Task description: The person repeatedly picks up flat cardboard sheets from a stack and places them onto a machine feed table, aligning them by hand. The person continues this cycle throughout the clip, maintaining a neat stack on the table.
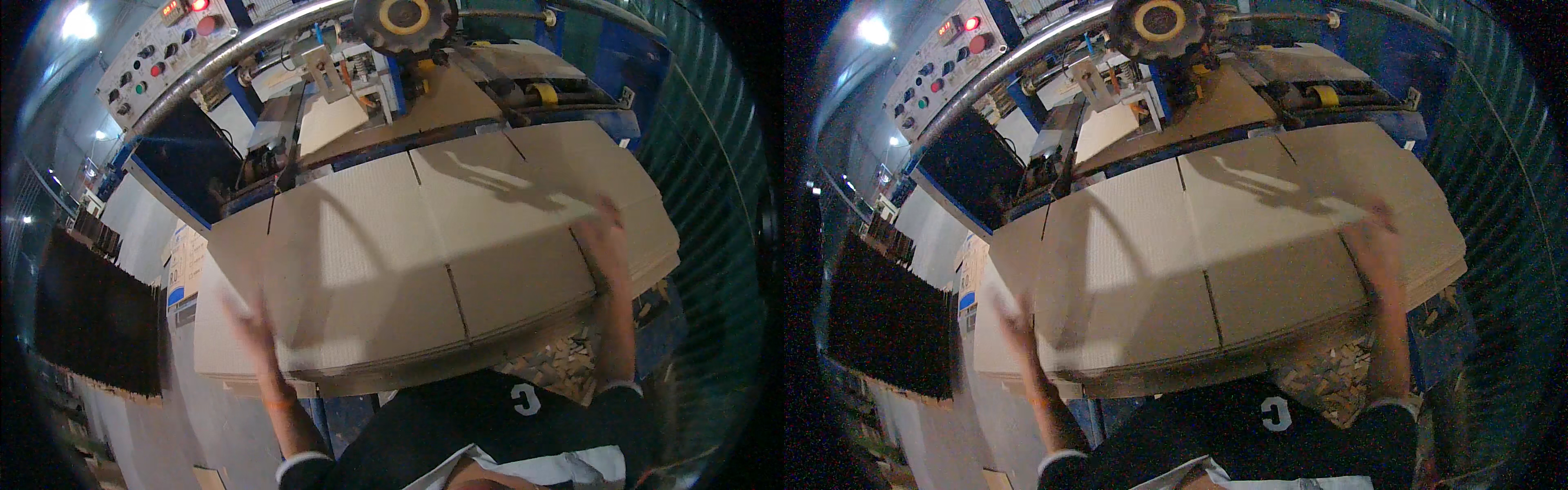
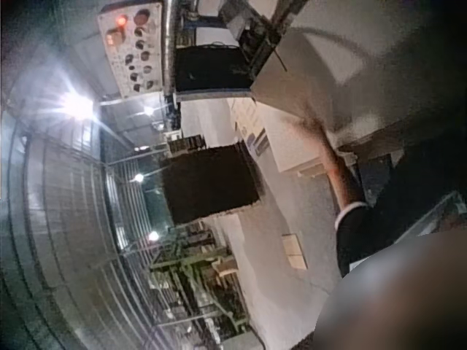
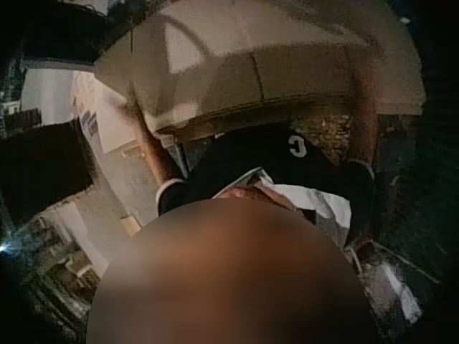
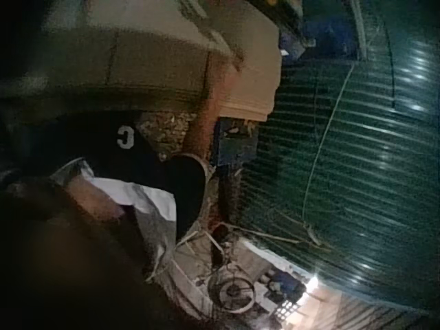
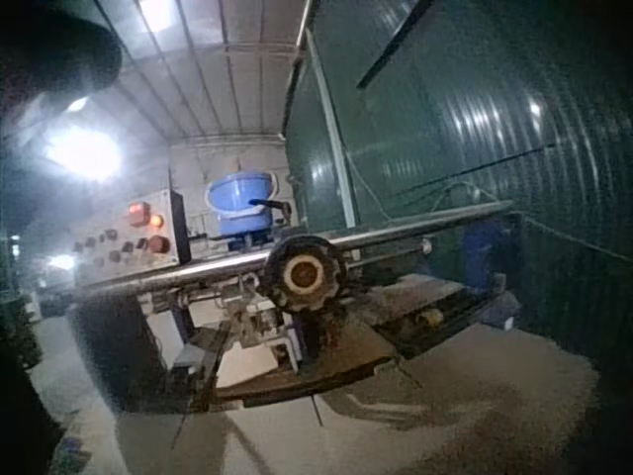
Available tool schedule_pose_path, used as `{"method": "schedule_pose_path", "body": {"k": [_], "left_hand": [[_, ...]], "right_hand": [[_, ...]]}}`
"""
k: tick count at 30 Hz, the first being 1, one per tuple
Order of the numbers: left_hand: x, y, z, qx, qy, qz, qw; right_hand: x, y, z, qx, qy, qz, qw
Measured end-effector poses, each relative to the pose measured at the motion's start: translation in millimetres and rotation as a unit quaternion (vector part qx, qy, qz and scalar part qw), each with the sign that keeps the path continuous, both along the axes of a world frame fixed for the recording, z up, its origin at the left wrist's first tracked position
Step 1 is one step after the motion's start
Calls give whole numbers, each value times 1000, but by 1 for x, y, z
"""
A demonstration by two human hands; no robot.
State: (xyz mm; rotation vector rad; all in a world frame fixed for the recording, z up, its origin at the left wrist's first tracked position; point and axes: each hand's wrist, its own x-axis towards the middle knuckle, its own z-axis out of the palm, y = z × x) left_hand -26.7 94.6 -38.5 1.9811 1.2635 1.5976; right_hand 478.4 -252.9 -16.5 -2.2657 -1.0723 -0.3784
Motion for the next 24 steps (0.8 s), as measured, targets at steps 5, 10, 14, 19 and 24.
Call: {"method": "schedule_pose_path", "body": {"k": [5, 10, 14, 19, 24], "left_hand": [[-109, -13, -37, -208, 43, 293, 932], [-81, -20, -26, -248, 97, 301, 916], [-73, -27, 1, -220, 89, 312, 920], [-96, -12, 1, 6, -64, 386, 920], [-126, -3, -7, -182, -400, 30, 898]], "right_hand": [[41, -89, -66, -20, -98, -292, 951], [48, -87, -68, 98, -32, -377, 921], [50, -65, -53, 525, 80, -250, 809], [78, -61, -13, 626, 208, -165, 734], [21, -79, 61, 550, 205, 54, 807]]}}
